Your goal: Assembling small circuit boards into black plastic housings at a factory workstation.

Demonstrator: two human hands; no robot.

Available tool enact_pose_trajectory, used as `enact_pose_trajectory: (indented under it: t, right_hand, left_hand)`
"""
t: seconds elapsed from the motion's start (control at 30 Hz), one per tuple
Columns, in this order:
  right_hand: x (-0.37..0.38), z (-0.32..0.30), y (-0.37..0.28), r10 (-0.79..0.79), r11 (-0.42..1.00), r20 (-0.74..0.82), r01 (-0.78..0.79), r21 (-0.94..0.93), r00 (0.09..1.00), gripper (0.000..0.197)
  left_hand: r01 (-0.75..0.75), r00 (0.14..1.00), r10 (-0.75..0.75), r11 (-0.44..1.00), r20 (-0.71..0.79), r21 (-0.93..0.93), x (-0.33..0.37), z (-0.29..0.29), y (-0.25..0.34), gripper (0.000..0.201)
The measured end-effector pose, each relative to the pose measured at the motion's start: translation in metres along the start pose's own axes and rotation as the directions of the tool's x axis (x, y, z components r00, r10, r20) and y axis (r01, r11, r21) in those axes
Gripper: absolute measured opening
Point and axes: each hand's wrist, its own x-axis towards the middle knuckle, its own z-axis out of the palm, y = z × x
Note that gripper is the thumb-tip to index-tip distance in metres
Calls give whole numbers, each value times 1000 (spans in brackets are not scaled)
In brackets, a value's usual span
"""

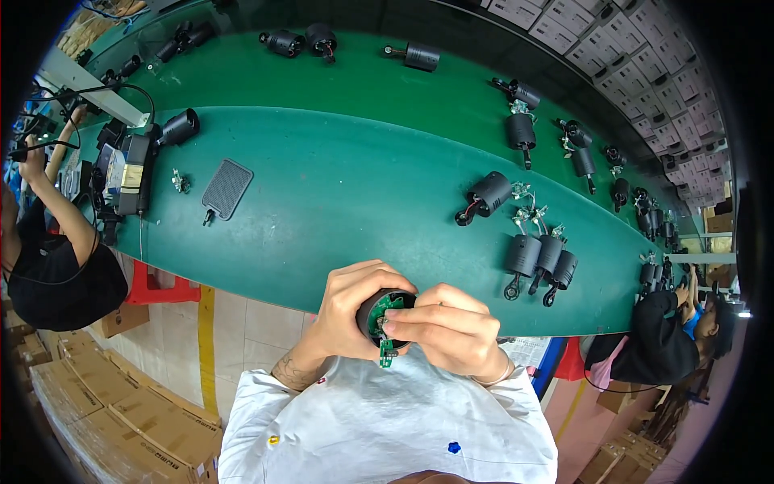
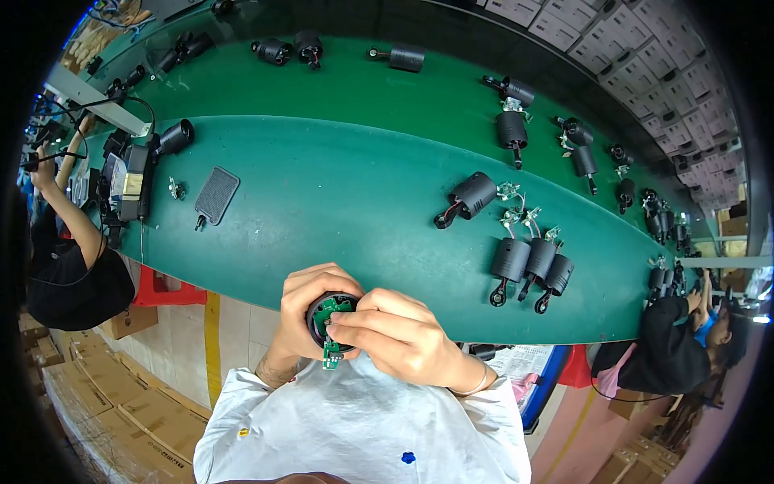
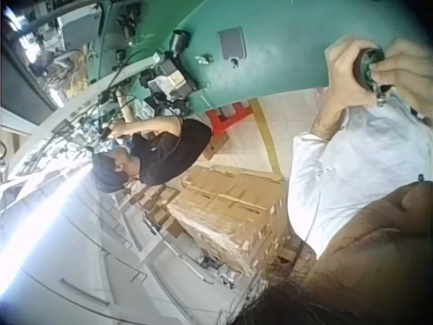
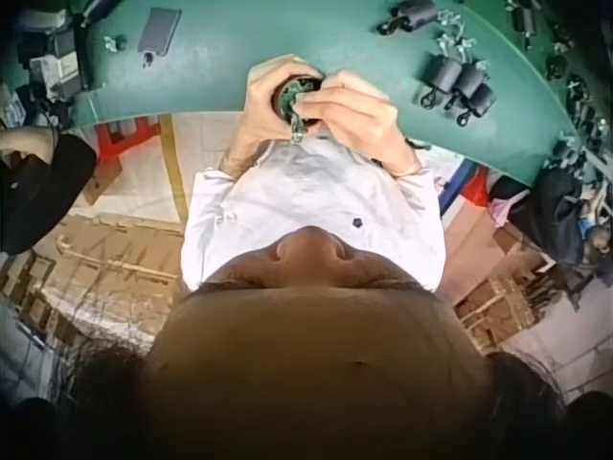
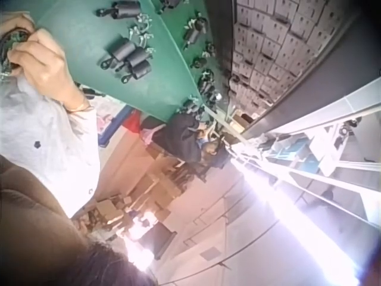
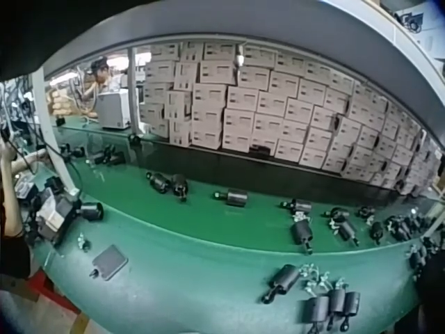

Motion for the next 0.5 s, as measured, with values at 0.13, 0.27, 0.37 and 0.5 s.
enact_pose_trajectory:
  t: [0.13,0.27,0.37,0.5]
  right_hand:
    - [3,2,-3,16,1000,-11,-16,-5,1000,23]
    - [6,1,-2,45,998,-5,-45,32,999,25]
    - [8,-2,4,78,985,37,-83,148,996,25]
    - [5,-9,7,159,968,115,-178,177,980,25]
  left_hand:
    - [-16,1000,16,999,-9,37,1,-2,1,43]
    - [-18,1000,18,997,4,73,3,-4,1,42]
    - [-11,999,8,998,43,69,4,-7,1,41]
    - [38,994,-45,997,103,69,3,-9,3,42]
